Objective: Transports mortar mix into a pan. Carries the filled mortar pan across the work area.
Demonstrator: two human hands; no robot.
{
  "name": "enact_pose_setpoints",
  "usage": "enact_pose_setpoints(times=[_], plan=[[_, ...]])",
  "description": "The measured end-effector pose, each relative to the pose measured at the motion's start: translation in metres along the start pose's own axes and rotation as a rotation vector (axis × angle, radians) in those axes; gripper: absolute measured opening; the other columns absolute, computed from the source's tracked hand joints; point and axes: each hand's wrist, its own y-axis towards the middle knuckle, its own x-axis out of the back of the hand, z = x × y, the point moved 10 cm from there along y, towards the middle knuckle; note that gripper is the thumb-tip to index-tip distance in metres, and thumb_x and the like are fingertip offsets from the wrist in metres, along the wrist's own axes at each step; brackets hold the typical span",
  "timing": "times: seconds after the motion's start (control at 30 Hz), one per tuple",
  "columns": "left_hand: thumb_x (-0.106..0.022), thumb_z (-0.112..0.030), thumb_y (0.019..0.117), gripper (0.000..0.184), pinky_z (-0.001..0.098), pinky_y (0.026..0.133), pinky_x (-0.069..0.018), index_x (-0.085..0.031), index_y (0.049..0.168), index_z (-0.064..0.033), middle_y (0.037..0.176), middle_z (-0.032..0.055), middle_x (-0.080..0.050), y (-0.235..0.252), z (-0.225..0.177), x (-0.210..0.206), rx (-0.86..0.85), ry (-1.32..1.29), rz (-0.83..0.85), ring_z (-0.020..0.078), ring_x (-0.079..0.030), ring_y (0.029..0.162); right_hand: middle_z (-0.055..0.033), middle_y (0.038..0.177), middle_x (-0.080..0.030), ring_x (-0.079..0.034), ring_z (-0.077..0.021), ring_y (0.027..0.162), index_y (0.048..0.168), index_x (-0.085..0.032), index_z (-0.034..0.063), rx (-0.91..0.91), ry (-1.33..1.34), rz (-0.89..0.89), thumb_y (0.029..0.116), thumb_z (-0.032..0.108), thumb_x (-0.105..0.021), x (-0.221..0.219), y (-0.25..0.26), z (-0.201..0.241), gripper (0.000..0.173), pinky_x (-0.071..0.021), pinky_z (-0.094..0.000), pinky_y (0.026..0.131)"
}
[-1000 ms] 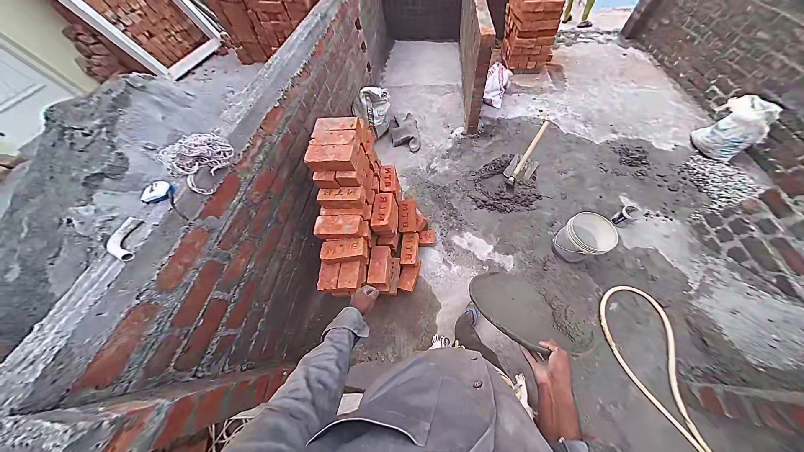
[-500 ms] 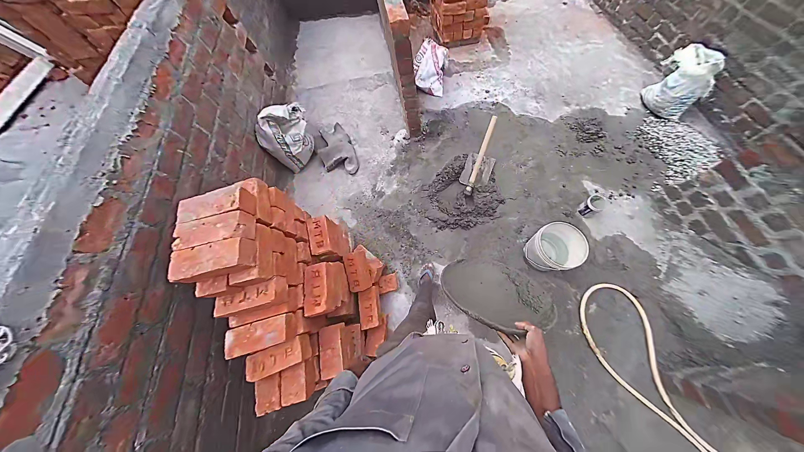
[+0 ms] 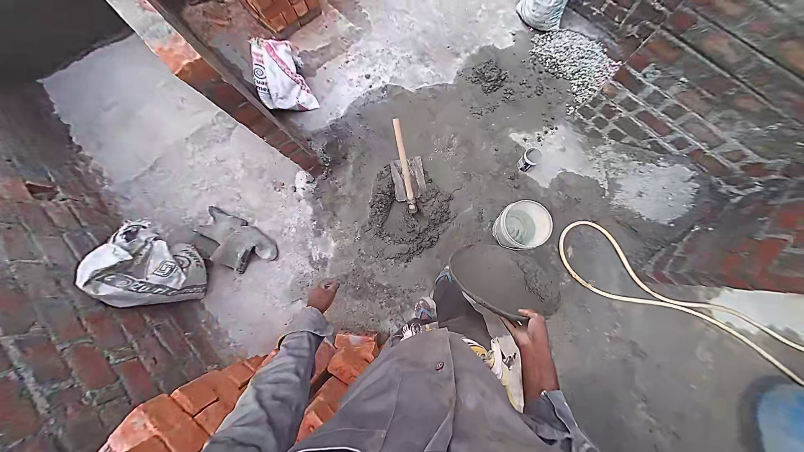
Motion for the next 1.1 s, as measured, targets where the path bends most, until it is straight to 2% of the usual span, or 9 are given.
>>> enact_pose_setpoints(times=[0.17,0.37,0.5,0.57,0.63,0.73,0.83,0.97,1.1], plan=[[-0.053,-0.025,0.1061,0.038,0.0554,0.103,-0.0501,-0.061,0.134,-0.0003,0.126,0.0247,-0.067,0.072,-0.149,0.024,-0.178,0.036,-0.028,0.0375,-0.067,0.115,-0.0260,0.127,-0.051,-0.059,-0.0390,0.105,0.138,-0.042,0.0016,0.045,0.037,-0.138,0.0928,0.004,-0.054,-0.043,0.058,0.014,0.047,-0.0552,-0.0577,0.080],[-0.054,-0.025,0.1052,0.038,0.0535,0.104,-0.0486,-0.063,0.132,-0.0003,0.121,0.0233,-0.069,0.108,-0.235,0.010,-0.319,0.221,0.147,0.0345,-0.067,0.113,-0.0257,0.123,-0.054,-0.062,-0.0384,0.099,0.137,-0.043,0.0023,0.125,-0.013,-0.400,0.0913,0.006,-0.056,-0.037,0.063,0.030,0.048,-0.0567,-0.0573,0.075],[-0.056,-0.021,0.1049,0.034,0.0512,0.103,-0.0507,-0.064,0.131,-0.0015,0.122,0.0205,-0.069,0.195,-0.249,-0.004,-0.331,0.307,0.339,0.0309,-0.068,0.113,-0.0224,0.116,-0.057,-0.063,-0.0316,0.093,0.141,-0.041,0.0018,0.312,-0.154,-0.638,0.0936,0.004,-0.056,-0.073,0.053,0.014,0.050,-0.0576,-0.0514,0.071],[-0.055,-0.023,0.1046,0.034,0.0534,0.099,-0.0520,-0.065,0.130,-0.0029,0.118,0.0201,-0.071,0.269,-0.249,-0.032,-0.342,0.401,0.457,0.0312,-0.069,0.107,-0.0222,0.140,-0.051,-0.058,-0.0251,0.120,0.156,-0.027,-0.0009,0.499,-0.279,-0.746,0.0941,0.001,-0.056,-0.119,0.063,-0.005,0.068,-0.0527,-0.0421,0.096],[-0.055,-0.024,0.1052,0.036,0.0540,0.101,-0.0502,-0.064,0.131,-0.0017,0.119,0.0211,-0.070,0.355,-0.247,-0.065,-0.356,0.510,0.595,0.0327,-0.068,0.110,-0.0269,0.164,-0.027,-0.035,-0.0317,0.151,0.162,-0.007,-0.0036,0.561,-0.513,-0.869,0.0922,0.001,-0.057,-0.184,0.084,-0.051,0.086,-0.0327,-0.0417,0.122],[-0.054,-0.022,0.1061,0.036,0.0555,0.108,-0.0455,-0.062,0.134,-0.0011,0.127,0.0226,-0.067,0.452,-0.228,-0.085,-0.290,0.554,0.663,0.0352,-0.064,0.120,-0.0284,0.161,-0.032,-0.045,-0.0448,0.142,0.162,-0.018,-0.0011,0.448,-0.964,-1.108,0.0886,0.015,-0.069,-0.297,0.158,-0.149,0.091,-0.0470,-0.0555,0.107],[-0.054,-0.021,0.1051,0.034,0.0537,0.105,-0.0487,-0.064,0.132,-0.0035,0.126,0.0202,-0.068,0.526,-0.229,-0.077,-0.276,0.427,0.558,0.0319,-0.066,0.117,-0.0255,0.162,-0.032,-0.045,-0.0454,0.141,0.163,-0.022,0.0056,0.195,-1.395,-0.828,0.0909,0.024,-0.067,-0.412,0.287,-0.252,0.087,-0.0495,-0.0568,0.104],[-0.053,-0.023,0.1039,0.035,0.0481,0.098,-0.0533,-0.064,0.130,-0.0028,0.122,0.0188,-0.069,0.547,-0.225,-0.052,-0.192,0.214,0.503,0.0274,-0.068,0.110,-0.0209,0.155,-0.045,-0.061,-0.0395,0.125,0.164,-0.023,0.0127,-0.014,-1.812,-0.384,0.0919,0.040,-0.064,-0.504,0.326,-0.283,0.087,-0.0542,-0.0557,0.092],[-0.053,-0.028,0.1042,0.038,0.0421,0.092,-0.0572,-0.063,0.131,-0.0023,0.122,0.0180,-0.068,0.543,-0.242,-0.057,-0.174,0.016,0.462,0.0244,-0.069,0.106,-0.0246,0.145,-0.054,-0.061,-0.0391,0.126,0.163,-0.017,0.0043,0.030,-1.634,-0.357,0.0978,0.028,-0.056,-0.449,0.332,-0.250,0.080,-0.0499,-0.0565,0.102]])
